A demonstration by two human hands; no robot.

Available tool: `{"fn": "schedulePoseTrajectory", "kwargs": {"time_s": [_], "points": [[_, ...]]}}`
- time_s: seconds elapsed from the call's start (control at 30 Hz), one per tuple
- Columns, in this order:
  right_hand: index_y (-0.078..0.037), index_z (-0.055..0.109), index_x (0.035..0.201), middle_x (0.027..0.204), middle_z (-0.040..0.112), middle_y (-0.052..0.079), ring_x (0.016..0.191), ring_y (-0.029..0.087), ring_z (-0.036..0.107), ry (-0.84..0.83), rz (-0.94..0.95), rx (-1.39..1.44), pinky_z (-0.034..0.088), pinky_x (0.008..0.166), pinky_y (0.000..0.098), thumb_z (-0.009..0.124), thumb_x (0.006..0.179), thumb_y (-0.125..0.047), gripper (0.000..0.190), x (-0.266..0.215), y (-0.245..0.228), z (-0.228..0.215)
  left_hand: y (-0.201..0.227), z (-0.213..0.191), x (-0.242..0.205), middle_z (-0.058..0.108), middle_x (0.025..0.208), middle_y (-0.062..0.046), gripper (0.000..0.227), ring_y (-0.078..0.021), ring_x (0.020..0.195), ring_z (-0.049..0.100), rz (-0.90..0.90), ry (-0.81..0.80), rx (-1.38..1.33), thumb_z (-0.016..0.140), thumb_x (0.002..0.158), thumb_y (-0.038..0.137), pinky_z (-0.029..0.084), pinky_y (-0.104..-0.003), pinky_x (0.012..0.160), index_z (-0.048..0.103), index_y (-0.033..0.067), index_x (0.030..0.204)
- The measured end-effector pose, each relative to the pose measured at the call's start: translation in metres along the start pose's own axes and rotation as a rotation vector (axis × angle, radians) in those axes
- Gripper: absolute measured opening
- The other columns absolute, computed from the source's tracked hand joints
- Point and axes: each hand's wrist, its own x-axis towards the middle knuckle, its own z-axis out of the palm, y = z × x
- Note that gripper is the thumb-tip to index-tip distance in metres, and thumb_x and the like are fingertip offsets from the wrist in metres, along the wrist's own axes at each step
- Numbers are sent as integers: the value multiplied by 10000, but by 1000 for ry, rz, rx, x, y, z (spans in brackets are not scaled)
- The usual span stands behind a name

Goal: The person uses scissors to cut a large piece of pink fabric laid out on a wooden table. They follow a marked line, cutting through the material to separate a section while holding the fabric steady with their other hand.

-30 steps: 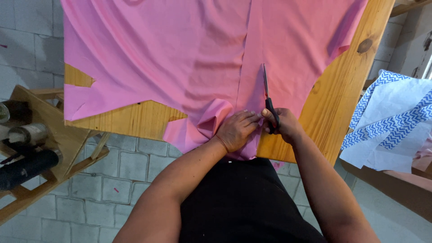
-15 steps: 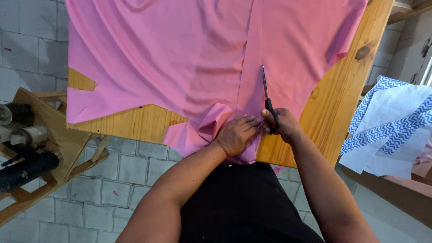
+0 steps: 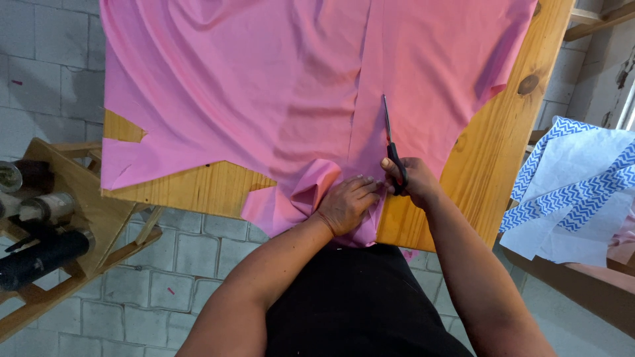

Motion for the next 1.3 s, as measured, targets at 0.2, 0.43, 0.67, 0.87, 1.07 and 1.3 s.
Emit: {"fn": "schedulePoseTrajectory", "kwargs": {"time_s": [0.2, 0.43, 0.67, 0.87, 1.07, 1.3], "points": [[-49, 710, 848, 640, 722, 140, 543, 251, 795, -20, 7, -10, 509, 424, 233, 1022, 992, -610, 658, 5, -14, 4, -4, 6, -4, 843, 1347, -41, 214, -267, 1418, 746, 3, -14, -11, 634, 1178, 269, 591, -482, 1286, 821, 166, 1195], [-45, 710, 852, 645, 727, 137, 534, 241, 792, -6, 9, -8, 497, 419, 235, 1034, 979, -610, 663, 8, -17, 3, -1, 1, -1, 841, 1349, -38, 211, -262, 1425, 744, -4, -29, -11, 631, 1173, 263, 585, -485, 1289, 817, 166, 1197], [-37, 725, 870, 666, 738, 140, 543, 239, 799, -5, 22, -17, 499, 425, 225, 1041, 977, -609, 662, 11, -17, 3, 0, -1, -1, 836, 1389, -29, 222, -262, 1427, 741, 4, -13, -8, 626, 1182, 253, 588, -477, 1279, 827, 180, 1242], [-41, 735, 888, 690, 771, 139, 562, 243, 820, -23, 34, -27, 526, 438, 219, 1040, 957, -651, 686, 12, -22, 3, 1, -2, -1, 820, 1408, -36, 238, -271, 1450, 726, -5, -37, -2, 609, 1189, 259, 577, -481, 1295, 815, 180, 1278], [-42, 724, 886, 692, 774, 148, 574, 247, 828, -18, 33, -18, 542, 449, 225, 1049, 951, -630, 675, 13, -19, 3, 8, -2, 0, 765, 1536, -58, 308, -297, 1547, 666, -63, -89, -32, 654, 1164, 353, 512, -511, 1369, 779, 183, 1389], [-56, 702, 906, 707, 784, 161, 578, 255, 837, -33, 6, -10, 538, 443, 222, 1021, 973, -598, 633, 6, -25, 5, -73, -108, 80, 670, 1655, -296, 855, -497, 1570, 614, -399, 72, 293, 853, 1088, 565, 374, -641, 1420, 594, 56, 1724]]}}
